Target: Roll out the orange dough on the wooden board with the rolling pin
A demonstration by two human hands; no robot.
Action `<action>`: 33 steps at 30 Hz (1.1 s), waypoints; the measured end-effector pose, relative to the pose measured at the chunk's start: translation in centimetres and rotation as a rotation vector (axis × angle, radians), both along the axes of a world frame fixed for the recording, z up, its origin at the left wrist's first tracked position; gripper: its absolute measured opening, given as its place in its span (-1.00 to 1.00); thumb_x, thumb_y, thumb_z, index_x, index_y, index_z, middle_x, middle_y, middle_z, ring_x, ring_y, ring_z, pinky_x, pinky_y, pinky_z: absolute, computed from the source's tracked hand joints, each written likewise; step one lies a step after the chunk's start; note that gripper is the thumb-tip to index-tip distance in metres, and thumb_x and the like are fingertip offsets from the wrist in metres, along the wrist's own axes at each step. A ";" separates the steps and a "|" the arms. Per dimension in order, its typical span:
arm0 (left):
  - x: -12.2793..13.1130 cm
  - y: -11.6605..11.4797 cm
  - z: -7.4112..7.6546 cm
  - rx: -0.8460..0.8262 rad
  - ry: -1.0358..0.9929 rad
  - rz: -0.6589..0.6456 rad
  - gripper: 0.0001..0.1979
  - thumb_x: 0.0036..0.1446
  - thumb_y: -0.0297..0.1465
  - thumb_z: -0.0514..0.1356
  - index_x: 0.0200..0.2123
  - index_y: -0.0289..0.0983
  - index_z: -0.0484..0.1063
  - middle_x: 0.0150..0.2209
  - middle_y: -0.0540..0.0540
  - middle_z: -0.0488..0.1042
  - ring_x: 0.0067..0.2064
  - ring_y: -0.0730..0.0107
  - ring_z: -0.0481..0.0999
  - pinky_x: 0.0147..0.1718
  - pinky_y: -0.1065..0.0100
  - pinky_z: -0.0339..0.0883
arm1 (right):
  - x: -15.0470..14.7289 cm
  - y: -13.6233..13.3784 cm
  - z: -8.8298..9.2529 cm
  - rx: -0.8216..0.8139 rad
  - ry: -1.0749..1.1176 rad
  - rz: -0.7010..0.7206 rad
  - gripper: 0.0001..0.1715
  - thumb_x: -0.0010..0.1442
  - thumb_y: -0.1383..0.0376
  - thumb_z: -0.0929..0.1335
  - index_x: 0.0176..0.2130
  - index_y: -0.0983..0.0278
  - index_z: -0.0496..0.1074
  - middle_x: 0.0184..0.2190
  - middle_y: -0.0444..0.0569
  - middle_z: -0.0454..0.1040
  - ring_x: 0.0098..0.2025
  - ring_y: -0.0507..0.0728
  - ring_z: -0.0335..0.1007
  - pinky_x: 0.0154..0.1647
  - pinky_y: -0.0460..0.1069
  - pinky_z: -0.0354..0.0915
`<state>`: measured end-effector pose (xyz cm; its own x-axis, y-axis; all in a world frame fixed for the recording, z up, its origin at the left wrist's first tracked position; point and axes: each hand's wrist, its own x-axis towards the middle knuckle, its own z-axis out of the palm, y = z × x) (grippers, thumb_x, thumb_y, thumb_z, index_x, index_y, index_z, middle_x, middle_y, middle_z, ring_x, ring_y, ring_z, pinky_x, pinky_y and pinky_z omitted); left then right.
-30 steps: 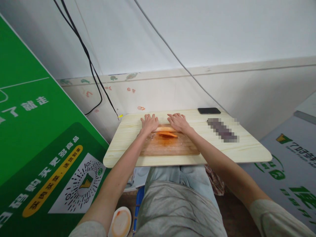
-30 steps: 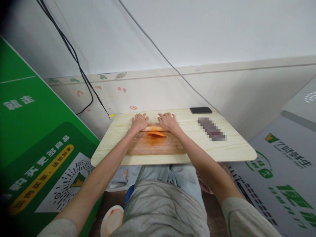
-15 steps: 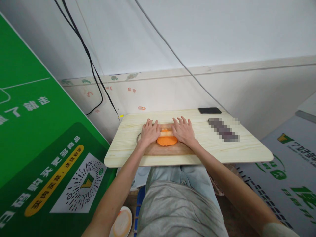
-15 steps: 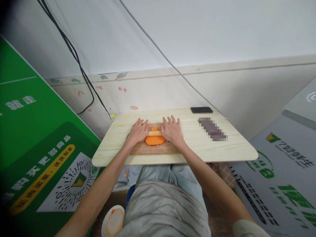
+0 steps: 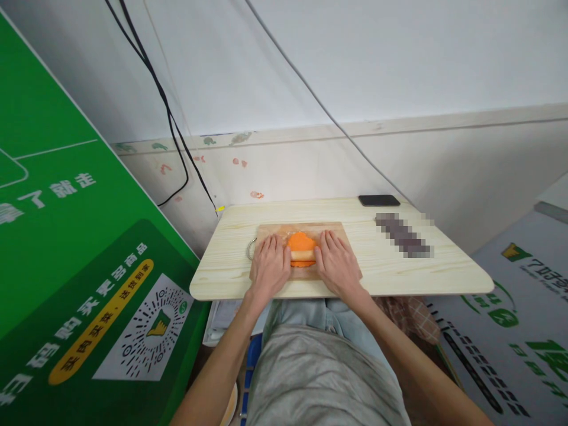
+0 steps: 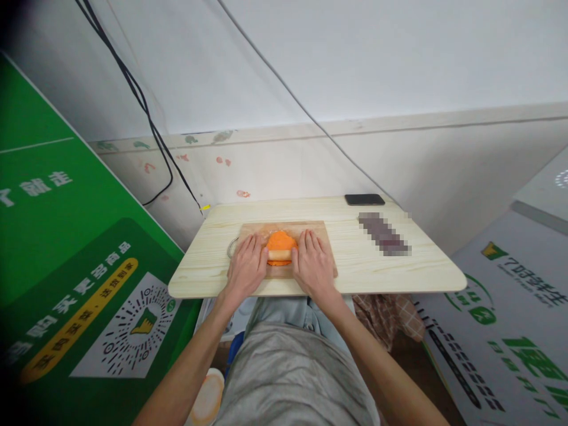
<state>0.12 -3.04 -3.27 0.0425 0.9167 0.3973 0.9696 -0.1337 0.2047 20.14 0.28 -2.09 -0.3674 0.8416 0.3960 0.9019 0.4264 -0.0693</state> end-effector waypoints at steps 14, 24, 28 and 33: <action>-0.5 2.6 0.2 -0.015 -0.012 0.010 -0.34 0.55 -0.19 -0.21 0.52 -0.41 0.16 0.50 -0.34 0.24 0.59 -0.06 0.04 0.52 -0.13 -0.06 | -0.1 2.6 0.3 -0.007 -0.034 0.014 -0.26 0.56 0.19 0.04 0.42 0.60 0.30 0.43 0.37 0.33 0.52 0.36 0.17 0.50 0.23 0.07; -0.8 9.4 1.6 -0.159 -0.034 0.088 -0.35 0.54 -0.11 -0.19 0.50 -0.29 0.21 0.50 -0.31 0.25 0.60 -0.08 -0.01 0.49 -0.24 -0.06 | -1.2 9.1 0.8 -0.125 -0.065 -0.044 -0.33 0.58 0.15 0.08 0.42 0.44 0.30 0.38 0.27 0.43 0.49 0.41 0.19 0.42 0.30 0.12; -1.2 11.3 2.2 -0.213 -0.056 0.087 -0.34 0.54 -0.10 -0.21 0.50 -0.29 0.18 0.48 -0.36 0.28 0.57 -0.17 0.06 0.44 -0.30 0.01 | -1.6 10.7 1.5 -0.199 -0.036 -0.052 -0.39 0.59 0.09 0.08 0.35 0.30 0.38 0.31 0.22 0.51 0.41 0.38 0.27 0.38 0.29 0.16; -1.6 12.7 2.8 -0.382 -0.009 0.029 -0.40 0.53 -0.08 -0.19 0.48 -0.11 0.21 0.49 -0.31 0.26 0.54 -0.19 0.10 0.38 -0.34 0.09 | -1.9 11.8 2.2 -0.296 -0.038 -0.071 -0.44 0.56 0.09 0.11 0.21 0.28 0.48 0.27 0.26 0.53 0.36 0.42 0.30 0.33 0.36 0.19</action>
